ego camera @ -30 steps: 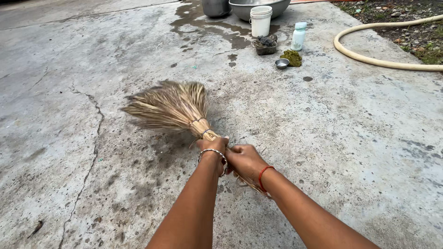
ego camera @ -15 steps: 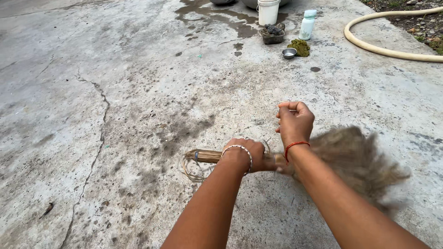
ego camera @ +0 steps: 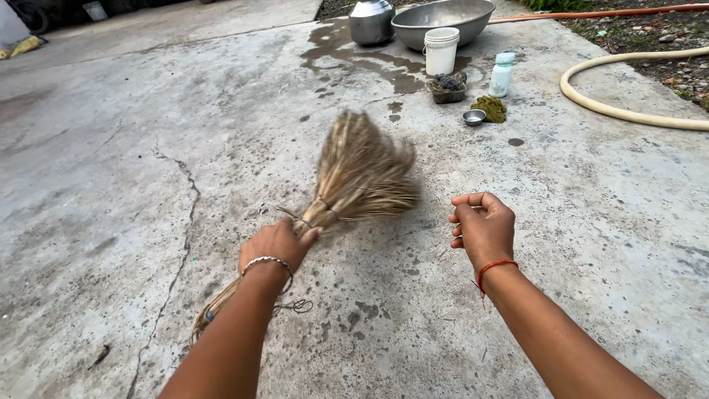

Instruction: The person cleans debris from the bristles of a handheld grass broom by hand and shakes it out over a concrete floor.

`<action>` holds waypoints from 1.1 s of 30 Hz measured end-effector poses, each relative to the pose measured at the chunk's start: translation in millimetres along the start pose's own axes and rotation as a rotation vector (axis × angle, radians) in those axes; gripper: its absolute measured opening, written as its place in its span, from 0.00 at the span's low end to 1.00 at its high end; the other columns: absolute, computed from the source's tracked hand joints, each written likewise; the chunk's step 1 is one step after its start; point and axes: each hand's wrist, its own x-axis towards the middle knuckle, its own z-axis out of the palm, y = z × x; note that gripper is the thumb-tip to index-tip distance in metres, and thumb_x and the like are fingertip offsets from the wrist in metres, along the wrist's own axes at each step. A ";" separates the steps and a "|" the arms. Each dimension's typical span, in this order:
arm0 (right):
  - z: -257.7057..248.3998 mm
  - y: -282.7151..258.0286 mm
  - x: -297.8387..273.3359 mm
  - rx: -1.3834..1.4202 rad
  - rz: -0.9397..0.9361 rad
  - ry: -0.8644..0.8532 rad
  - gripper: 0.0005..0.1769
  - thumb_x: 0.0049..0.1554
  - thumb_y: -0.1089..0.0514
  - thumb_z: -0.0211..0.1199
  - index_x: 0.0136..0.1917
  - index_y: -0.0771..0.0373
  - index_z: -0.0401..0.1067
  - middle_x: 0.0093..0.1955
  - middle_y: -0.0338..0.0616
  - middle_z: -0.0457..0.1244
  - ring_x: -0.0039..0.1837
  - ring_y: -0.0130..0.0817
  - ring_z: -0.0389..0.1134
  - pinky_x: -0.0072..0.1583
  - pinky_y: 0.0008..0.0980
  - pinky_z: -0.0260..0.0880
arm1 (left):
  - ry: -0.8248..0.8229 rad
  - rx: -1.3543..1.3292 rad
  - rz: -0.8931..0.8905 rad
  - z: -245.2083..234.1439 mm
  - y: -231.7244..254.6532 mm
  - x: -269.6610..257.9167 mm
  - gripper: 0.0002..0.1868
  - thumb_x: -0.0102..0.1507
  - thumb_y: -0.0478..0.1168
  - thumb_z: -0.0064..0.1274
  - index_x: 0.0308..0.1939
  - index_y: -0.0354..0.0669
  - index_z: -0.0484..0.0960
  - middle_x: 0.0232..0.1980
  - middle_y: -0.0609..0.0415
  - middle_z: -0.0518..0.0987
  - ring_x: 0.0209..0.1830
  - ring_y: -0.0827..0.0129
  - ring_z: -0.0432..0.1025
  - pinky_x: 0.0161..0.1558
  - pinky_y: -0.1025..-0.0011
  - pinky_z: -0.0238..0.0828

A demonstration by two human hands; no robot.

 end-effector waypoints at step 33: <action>56.0 -32.2 -27.9 -0.009 -0.020 -0.273 0.09 0.56 0.67 0.57 0.50 0.66 0.74 0.35 0.44 0.67 0.26 0.27 0.63 0.27 0.30 0.63 | -0.177 0.460 0.791 -79.2 33.4 -63.2 0.40 0.59 0.79 0.38 0.46 0.48 0.79 0.27 0.57 0.76 0.23 0.72 0.71 0.27 0.68 0.71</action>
